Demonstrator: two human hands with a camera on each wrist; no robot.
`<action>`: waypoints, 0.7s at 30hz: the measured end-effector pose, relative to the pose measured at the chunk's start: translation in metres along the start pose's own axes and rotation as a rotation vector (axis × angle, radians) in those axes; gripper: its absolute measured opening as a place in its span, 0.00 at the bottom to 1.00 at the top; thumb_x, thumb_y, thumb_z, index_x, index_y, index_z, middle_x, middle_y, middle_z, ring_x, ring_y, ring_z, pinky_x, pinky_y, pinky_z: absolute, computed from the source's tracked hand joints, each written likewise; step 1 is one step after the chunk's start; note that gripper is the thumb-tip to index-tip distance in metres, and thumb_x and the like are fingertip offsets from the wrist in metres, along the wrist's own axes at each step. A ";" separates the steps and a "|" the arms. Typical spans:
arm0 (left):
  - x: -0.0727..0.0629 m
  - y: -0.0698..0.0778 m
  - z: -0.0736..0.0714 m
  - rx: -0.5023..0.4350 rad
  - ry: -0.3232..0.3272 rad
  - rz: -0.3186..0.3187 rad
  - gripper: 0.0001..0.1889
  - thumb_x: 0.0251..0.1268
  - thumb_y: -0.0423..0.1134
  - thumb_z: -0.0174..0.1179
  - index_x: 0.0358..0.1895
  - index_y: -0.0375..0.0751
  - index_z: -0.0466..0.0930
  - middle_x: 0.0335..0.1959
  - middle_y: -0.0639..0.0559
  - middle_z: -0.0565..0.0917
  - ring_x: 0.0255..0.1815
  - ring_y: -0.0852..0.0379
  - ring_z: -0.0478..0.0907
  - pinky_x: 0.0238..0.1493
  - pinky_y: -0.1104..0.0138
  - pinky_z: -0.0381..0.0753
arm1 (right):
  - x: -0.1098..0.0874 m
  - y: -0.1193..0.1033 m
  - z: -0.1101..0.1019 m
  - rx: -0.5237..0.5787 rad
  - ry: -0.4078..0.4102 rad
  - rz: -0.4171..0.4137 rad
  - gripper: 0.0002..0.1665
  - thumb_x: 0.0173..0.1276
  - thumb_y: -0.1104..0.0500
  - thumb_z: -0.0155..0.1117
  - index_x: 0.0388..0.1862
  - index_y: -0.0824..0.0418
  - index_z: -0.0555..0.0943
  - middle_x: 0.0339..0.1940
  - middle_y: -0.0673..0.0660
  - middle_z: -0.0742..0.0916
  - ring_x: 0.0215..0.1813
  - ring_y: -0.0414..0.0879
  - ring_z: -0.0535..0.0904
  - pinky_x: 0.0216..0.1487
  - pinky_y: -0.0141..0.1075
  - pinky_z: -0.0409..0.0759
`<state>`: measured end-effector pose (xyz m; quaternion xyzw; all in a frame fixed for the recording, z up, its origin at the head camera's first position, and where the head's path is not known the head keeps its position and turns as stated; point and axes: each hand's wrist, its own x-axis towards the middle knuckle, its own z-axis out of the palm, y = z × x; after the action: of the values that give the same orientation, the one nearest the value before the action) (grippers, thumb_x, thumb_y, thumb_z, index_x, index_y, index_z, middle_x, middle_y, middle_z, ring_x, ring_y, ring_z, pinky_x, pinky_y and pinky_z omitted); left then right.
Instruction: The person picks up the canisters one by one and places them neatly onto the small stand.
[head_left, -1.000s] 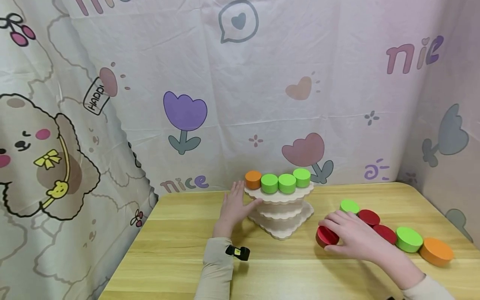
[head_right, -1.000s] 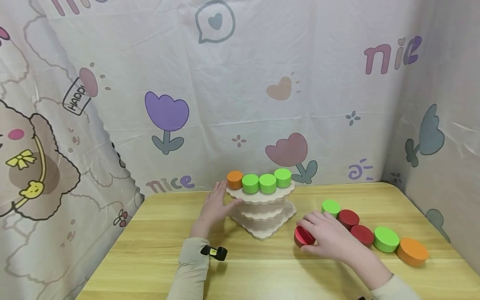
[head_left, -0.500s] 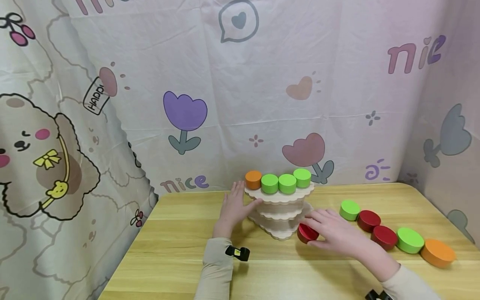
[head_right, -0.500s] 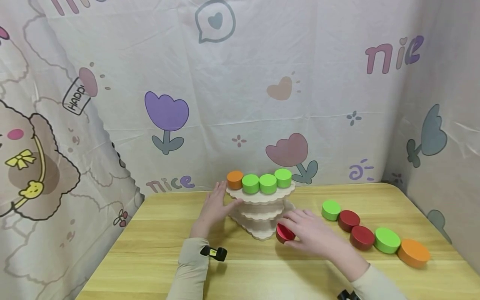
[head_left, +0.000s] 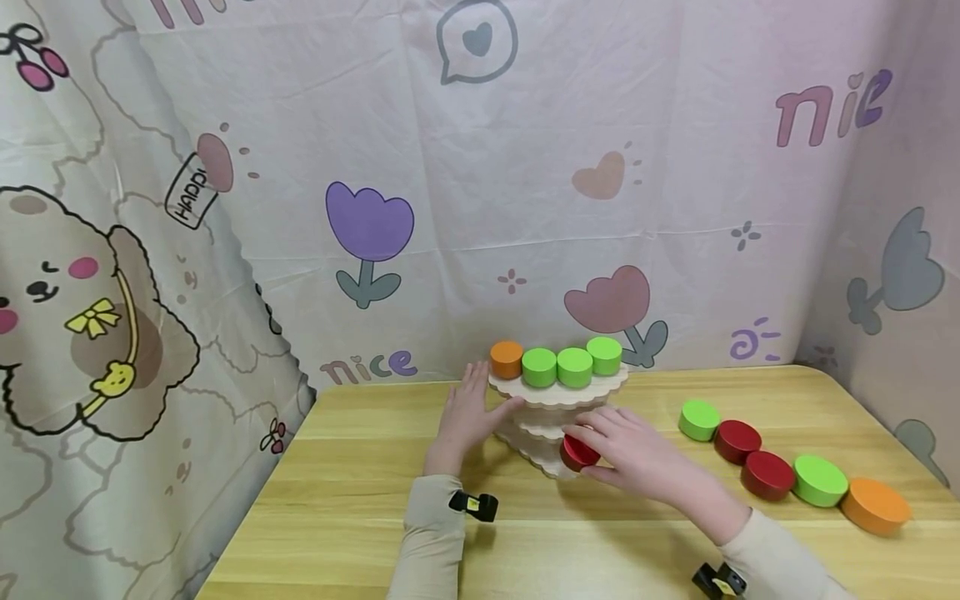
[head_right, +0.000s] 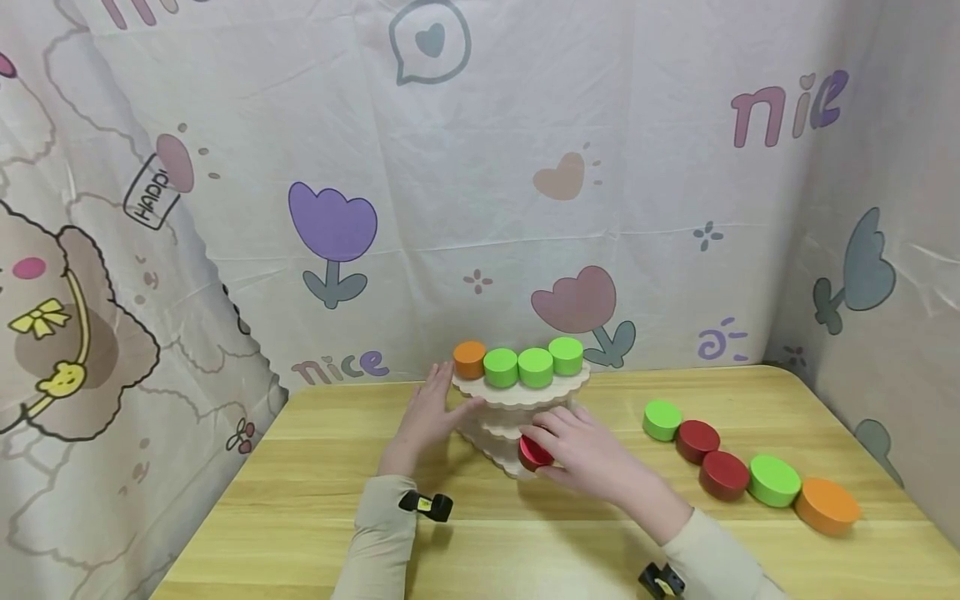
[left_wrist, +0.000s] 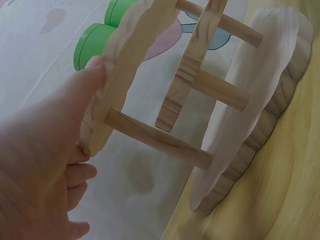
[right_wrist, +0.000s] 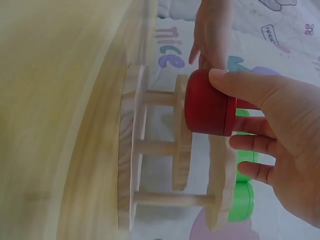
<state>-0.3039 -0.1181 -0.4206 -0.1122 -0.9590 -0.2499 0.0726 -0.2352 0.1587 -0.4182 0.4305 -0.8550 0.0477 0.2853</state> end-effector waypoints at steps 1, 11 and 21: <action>0.000 0.000 0.000 -0.002 0.002 0.004 0.55 0.58 0.77 0.46 0.79 0.41 0.45 0.80 0.45 0.48 0.82 0.48 0.39 0.79 0.45 0.41 | 0.002 -0.001 0.001 -0.002 0.003 0.000 0.37 0.52 0.44 0.76 0.59 0.55 0.79 0.52 0.51 0.84 0.56 0.47 0.77 0.54 0.44 0.78; -0.001 0.000 -0.002 0.003 0.003 0.033 0.48 0.66 0.70 0.45 0.79 0.41 0.45 0.80 0.46 0.49 0.82 0.46 0.41 0.79 0.43 0.41 | 0.021 -0.005 0.005 0.014 0.087 -0.032 0.36 0.49 0.49 0.78 0.58 0.58 0.80 0.52 0.53 0.84 0.54 0.49 0.78 0.51 0.44 0.78; 0.001 -0.003 -0.001 0.020 0.012 0.052 0.42 0.71 0.65 0.41 0.78 0.40 0.48 0.80 0.45 0.51 0.81 0.44 0.44 0.78 0.43 0.45 | 0.030 -0.012 0.013 -0.049 0.036 0.007 0.34 0.54 0.46 0.76 0.59 0.55 0.80 0.52 0.52 0.84 0.52 0.48 0.78 0.48 0.43 0.78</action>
<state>-0.3051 -0.1209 -0.4205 -0.1350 -0.9578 -0.2390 0.0858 -0.2457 0.1259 -0.4152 0.4192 -0.8523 0.0352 0.3109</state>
